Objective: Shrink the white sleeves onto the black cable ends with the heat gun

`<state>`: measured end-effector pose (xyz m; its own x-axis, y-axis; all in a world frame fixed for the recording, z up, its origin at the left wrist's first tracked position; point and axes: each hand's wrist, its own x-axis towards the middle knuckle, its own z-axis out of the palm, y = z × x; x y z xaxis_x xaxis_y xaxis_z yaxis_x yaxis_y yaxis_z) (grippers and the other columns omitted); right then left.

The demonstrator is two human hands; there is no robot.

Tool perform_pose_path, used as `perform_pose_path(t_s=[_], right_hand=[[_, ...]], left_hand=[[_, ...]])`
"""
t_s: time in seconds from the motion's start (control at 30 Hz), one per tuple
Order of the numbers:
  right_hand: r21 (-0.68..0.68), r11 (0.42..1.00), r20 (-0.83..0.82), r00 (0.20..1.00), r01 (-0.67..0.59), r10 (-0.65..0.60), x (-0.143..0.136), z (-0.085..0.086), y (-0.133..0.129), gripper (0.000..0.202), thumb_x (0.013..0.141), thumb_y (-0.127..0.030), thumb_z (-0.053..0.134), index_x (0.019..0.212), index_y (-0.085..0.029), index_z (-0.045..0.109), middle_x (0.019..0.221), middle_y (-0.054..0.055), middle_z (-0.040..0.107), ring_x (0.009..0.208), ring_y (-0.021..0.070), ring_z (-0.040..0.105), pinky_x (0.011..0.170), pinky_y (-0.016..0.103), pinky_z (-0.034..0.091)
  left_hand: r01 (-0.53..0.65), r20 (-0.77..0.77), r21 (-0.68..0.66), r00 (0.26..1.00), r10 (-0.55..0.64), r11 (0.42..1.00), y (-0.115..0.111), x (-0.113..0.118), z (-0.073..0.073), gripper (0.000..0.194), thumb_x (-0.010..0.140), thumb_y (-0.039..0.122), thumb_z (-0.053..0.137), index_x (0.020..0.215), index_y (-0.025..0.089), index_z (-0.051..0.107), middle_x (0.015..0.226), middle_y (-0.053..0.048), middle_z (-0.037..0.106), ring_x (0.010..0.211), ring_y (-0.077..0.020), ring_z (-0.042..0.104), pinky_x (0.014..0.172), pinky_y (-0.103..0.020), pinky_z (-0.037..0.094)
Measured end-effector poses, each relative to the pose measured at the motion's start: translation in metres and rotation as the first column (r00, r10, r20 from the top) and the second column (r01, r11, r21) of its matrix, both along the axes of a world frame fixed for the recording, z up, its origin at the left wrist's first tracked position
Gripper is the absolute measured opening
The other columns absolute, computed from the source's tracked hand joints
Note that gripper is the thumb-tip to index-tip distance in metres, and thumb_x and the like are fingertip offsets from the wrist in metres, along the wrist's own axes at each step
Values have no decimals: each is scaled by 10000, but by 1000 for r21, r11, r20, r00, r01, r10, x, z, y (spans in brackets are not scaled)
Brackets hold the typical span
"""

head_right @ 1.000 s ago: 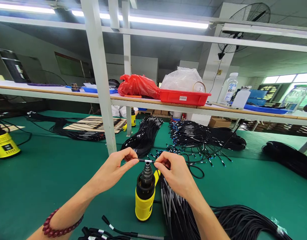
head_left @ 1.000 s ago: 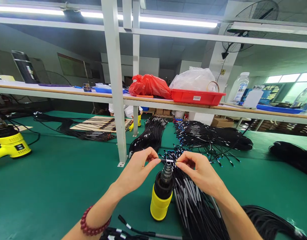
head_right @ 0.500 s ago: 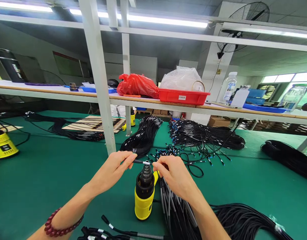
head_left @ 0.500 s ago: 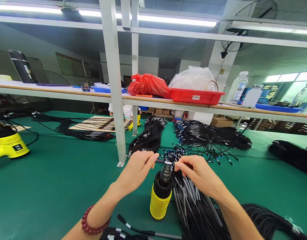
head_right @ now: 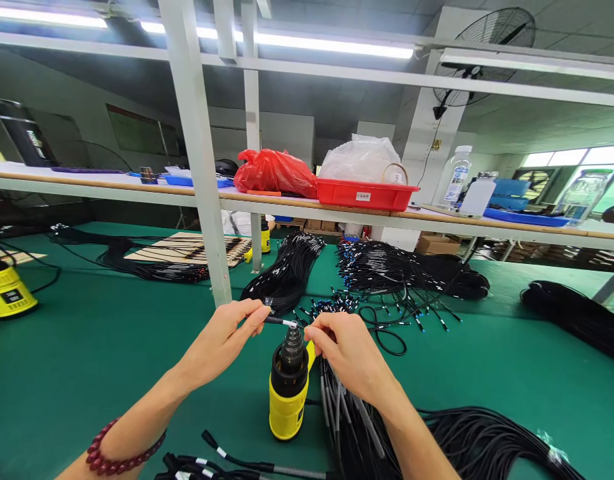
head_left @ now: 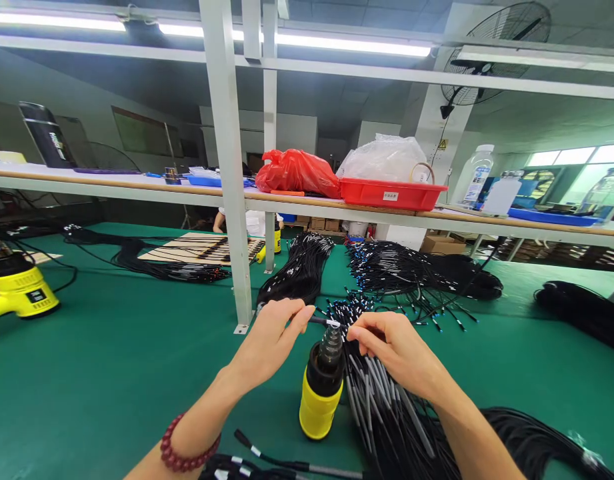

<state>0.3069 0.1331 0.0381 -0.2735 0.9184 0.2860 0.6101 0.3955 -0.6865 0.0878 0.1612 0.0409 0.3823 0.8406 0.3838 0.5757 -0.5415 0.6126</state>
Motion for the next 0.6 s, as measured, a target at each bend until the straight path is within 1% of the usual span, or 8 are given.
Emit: perform_pose_path(t_s=[0.07, 0.13, 0.23, 0.3, 0.37, 0.43, 0.5, 0.6], right_hand=[[0, 1000, 22, 1000, -8, 8, -1, 0, -1, 364, 975, -304, 433, 704, -182, 643, 587, -24, 594, 548, 125, 502, 544, 241, 337], [5, 1000, 9, 1000, -3, 3, -2, 0, 0, 387, 988, -323, 406, 712, -181, 637, 598, -19, 592, 559, 129, 508, 552, 241, 344], [20, 999, -36, 999, 30, -30, -3, -3, 3, 343, 962, -342, 449, 697, -182, 598, 616, -17, 575, 582, 136, 493, 546, 240, 334], [32, 998, -76, 996, 58, -55, -3, -5, 5, 312, 939, -351, 486, 692, -184, 580, 627, -17, 565, 593, 138, 478, 547, 241, 331], [33, 997, -111, 992, 70, -66, -3, -7, 7, 289, 923, -361, 513, 707, -184, 589, 652, -14, 573, 610, 141, 478, 558, 242, 340], [19, 998, -128, 990, 65, -62, -2, -8, 7, 253, 907, -356, 542, 739, -182, 614, 687, -8, 600, 635, 146, 497, 575, 242, 354], [7, 998, -116, 992, 59, -57, -1, -7, 6, 238, 901, -347, 551, 752, -179, 629, 701, -4, 611, 649, 149, 506, 579, 243, 354], [10, 999, -37, 998, 46, -46, -1, -5, 3, 301, 937, -340, 489, 727, -177, 631, 644, -13, 568, 604, 138, 461, 553, 246, 313]], left_hand=[[-5, -7, -2, 1000, 5, 1000, 0, 0, 1, 481, 998, 416, 310, 588, 187, 412, 576, 32, 464, 586, -134, 422, 614, -284, 302], [-3, 8, -6, 1000, 3, 1000, 1, 0, 0, 458, 989, 425, 346, 615, 185, 461, 613, 24, 507, 621, -142, 456, 630, -282, 319], [3, 61, -17, 998, -2, 1000, 1, -2, -2, 310, 965, 397, 427, 761, 191, 537, 766, 6, 581, 736, -162, 503, 685, -280, 364], [17, 102, -25, 995, -14, 1000, 2, -2, -4, 200, 953, 353, 462, 861, 198, 548, 863, -2, 597, 813, -169, 518, 739, -285, 386], [31, 124, -30, 992, -27, 999, 2, -2, -5, 124, 943, 309, 482, 919, 203, 543, 928, -8, 596, 878, -173, 522, 784, -291, 392], [37, 126, -28, 992, -33, 999, 3, -2, -6, 96, 939, 288, 488, 938, 205, 536, 951, -7, 590, 902, -172, 518, 799, -292, 388], [36, 105, -16, 994, -34, 999, 3, -1, -7, 124, 949, 309, 473, 917, 205, 531, 922, 0, 585, 871, -168, 511, 778, -289, 378], [10, 42, 9, 999, -10, 1000, 4, 0, -6, 322, 986, 370, 380, 735, 195, 482, 738, 24, 537, 717, -151, 470, 685, -283, 337]])
